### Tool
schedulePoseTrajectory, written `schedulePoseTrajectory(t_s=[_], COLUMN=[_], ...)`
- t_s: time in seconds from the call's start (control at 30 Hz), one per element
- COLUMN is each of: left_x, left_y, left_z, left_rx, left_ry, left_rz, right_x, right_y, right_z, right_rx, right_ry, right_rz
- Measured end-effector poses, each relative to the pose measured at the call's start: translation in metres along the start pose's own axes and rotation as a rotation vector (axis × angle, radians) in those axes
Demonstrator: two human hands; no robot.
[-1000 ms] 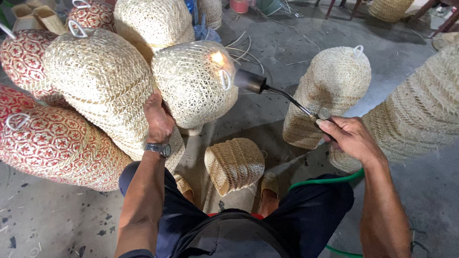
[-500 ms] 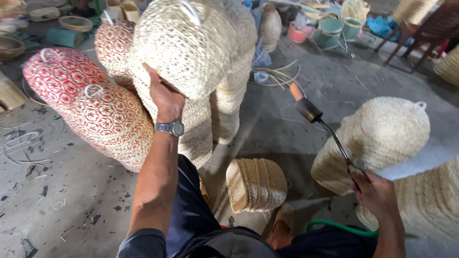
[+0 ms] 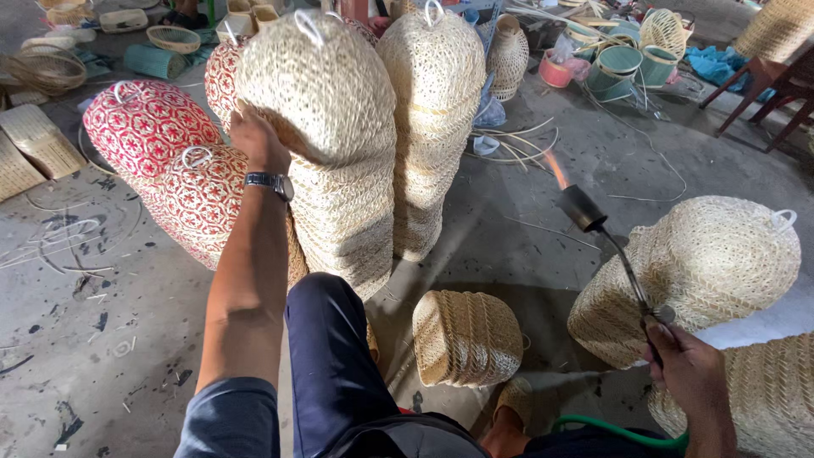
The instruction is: The person uses a handheld torch to singe the loose fibers off woven baskets, handling several baskets one at a time and turning them over to reach different sides.
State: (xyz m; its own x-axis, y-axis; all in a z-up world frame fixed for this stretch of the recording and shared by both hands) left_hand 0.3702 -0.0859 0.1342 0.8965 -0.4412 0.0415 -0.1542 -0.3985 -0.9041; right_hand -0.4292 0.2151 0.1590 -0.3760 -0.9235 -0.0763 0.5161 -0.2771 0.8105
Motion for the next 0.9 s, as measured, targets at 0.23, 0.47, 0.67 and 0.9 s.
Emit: schedulePoseTrajectory(t_s=[0.23,0.47,0.67,0.9], left_x=[-0.099,-0.099,-0.026,-0.029], left_y=[-0.097,-0.149,-0.115,-0.122], left_z=[-0.018,-0.087,-0.143,-0.15], left_rx=[0.684,1.042,1.034,1.069], left_ry=[0.272,0.449,0.566,0.699], left_rz=[-0.539,-0.757,-0.872,-1.085], right_x=[-0.004,0.006,0.017,0.022], right_y=[0.01,-0.001,-0.014,-0.004], right_z=[0.003,-0.012,-0.018,-0.024], right_rx=[0.034,0.039,-0.028,0.067], right_ry=[-0.051,0.004,0.037,0.023], right_rz=[0.031,0.049,0.057,0.074])
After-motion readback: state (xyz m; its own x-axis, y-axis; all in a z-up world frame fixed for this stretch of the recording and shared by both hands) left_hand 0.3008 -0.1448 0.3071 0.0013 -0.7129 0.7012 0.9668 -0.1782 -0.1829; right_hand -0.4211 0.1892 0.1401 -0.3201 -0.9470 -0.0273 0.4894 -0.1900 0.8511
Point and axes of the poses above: each hand's wrist, its own x-axis towards the middle knuckle, its own z-axis out of the back of the hand, y = z × x, the point moved 3 cm from there along x, towards the middle knuckle, and after that the axes turned 3 degrees about z, right-handed, at the moved point
